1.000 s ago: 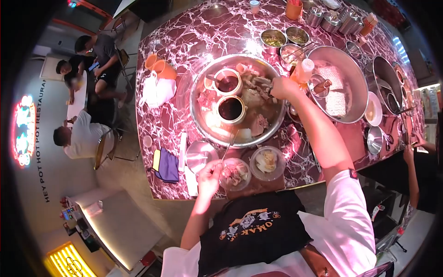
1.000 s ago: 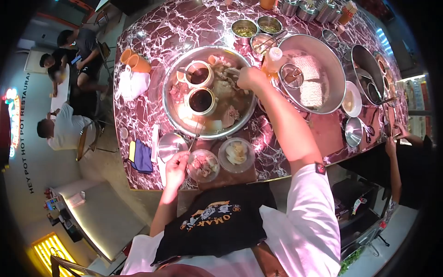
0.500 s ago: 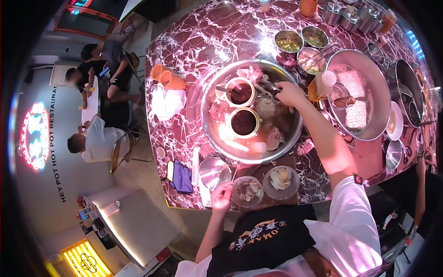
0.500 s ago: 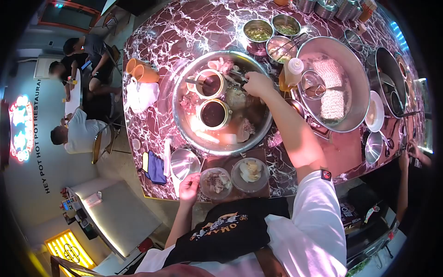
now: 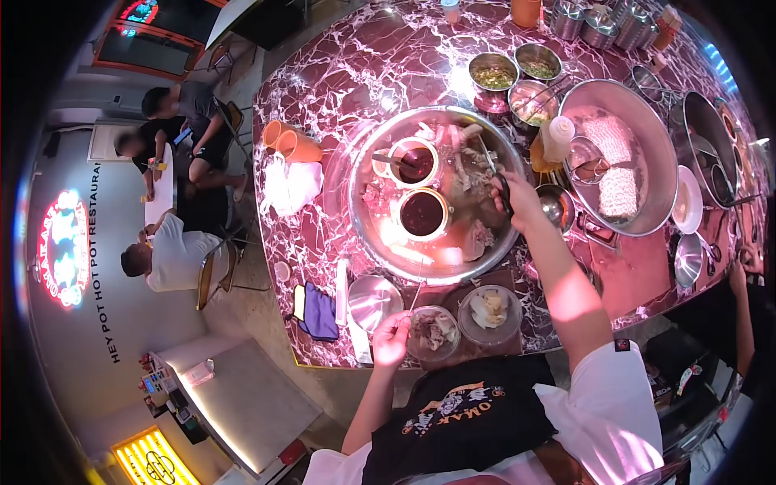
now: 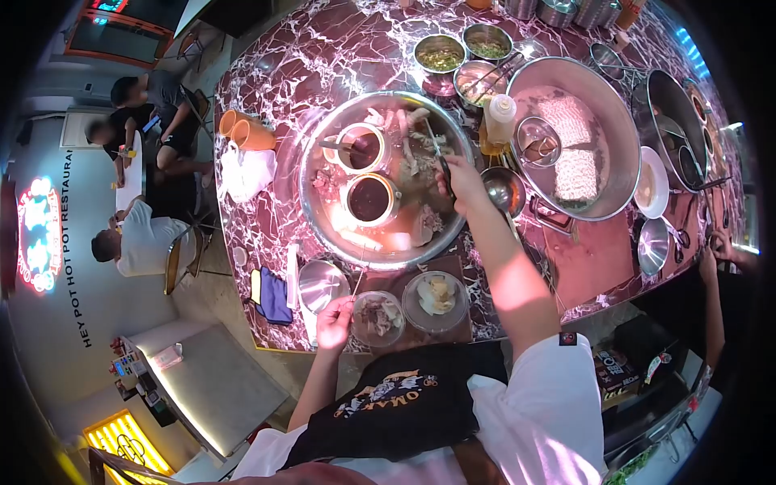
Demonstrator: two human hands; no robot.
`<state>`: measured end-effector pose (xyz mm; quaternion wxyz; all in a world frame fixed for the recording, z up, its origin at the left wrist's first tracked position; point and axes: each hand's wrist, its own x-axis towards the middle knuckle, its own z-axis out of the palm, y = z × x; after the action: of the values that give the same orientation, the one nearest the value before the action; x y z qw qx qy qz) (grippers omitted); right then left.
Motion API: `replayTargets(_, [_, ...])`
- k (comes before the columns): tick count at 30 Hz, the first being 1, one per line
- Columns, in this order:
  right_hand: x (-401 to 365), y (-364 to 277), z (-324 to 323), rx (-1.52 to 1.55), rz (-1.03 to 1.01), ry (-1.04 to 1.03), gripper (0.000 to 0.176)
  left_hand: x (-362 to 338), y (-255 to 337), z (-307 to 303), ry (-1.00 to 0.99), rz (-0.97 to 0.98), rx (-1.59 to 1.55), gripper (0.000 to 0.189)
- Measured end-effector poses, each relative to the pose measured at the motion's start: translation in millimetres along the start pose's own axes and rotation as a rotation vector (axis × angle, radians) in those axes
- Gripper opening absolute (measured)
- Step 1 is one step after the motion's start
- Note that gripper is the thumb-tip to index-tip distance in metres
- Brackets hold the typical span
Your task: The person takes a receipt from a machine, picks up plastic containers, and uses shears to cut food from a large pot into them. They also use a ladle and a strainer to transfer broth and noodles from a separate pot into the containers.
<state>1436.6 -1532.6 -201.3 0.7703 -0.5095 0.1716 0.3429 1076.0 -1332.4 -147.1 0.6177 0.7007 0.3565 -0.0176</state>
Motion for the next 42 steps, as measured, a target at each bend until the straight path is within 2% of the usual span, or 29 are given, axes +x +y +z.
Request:
replayTargets(4, [-48, 27, 7, 0.432, 0.196, 0.191, 0.017, -1, -1, 2, 0.004, -0.009, -0.010, 0.018])
replayTargets(7, [-95, 46, 12, 0.575, 0.303, 0.121, 0.018, -3, 1, 0, 0.014, -0.004, -0.024, 0.018])
replayTargets(10, [-142, 53, 16, 0.402, 0.359, 0.037, 0.018, -5, 2, -5, 0.025, -0.008, -0.039, 0.018])
replayTargets(13, [-138, 36, 33, -0.213, 0.111, 0.008, 0.025, -5, 1, -8, 0.024, 0.016, -0.050, 0.018])
replayTargets(15, [-71, 45, 15, -0.824, -0.503, 0.015, 0.038, -5, 1, -11, 0.021, 0.026, -0.030, 0.018])
replayTargets(17, [-25, 3, 28, -1.187, -0.247, 0.042, 0.047, -9, 9, -10, 0.035, 0.014, -0.054, 0.018])
replayTargets(18, [-4, -17, 37, -1.264, -0.149, -0.028, 0.046, -11, 13, -10, 0.042, 0.008, -0.063, 0.018])
replayTargets(19, [2, -35, 50, -1.323, -0.107, -0.051, 0.037, -12, 12, -11, 0.046, 0.009, -0.064, 0.018])
replayTargets(20, [29, -37, 55, -1.407, 0.018, -0.086, 0.033, -14, 10, -12, 0.051, 0.010, -0.065, 0.018])
replayTargets(22, [71, -45, 68, -1.644, 0.204, -0.224, 0.043, -17, 5, -15, 0.058, -0.014, -0.072, 0.018])
replayTargets(25, [89, -40, 74, -1.623, 0.137, -0.153, 0.046, -20, -7, -17, 0.070, -0.058, -0.091, 0.018])
replayTargets(28, [80, -17, 70, -1.547, -0.223, 0.068, 0.047, -21, -13, -15, 0.088, -0.071, -0.147, 0.019])
replayTargets(29, [85, -11, 73, -1.522, -0.137, 0.150, 0.047, -21, -12, -15, 0.082, -0.050, -0.139, 0.019])
replayTargets(32, [81, -17, 70, -1.500, -0.189, 0.050, 0.047, -20, -11, -12, 0.085, -0.045, -0.112, 0.019])
replayTargets(35, [67, -26, 69, -1.412, -0.190, 0.035, 0.051, -19, -5, -11, 0.085, -0.055, -0.103, 0.019])
replayTargets(42, [61, -23, 50, -1.304, -0.330, 0.047, 0.047, -14, -15, -8, 0.070, 0.006, -0.075, 0.019])
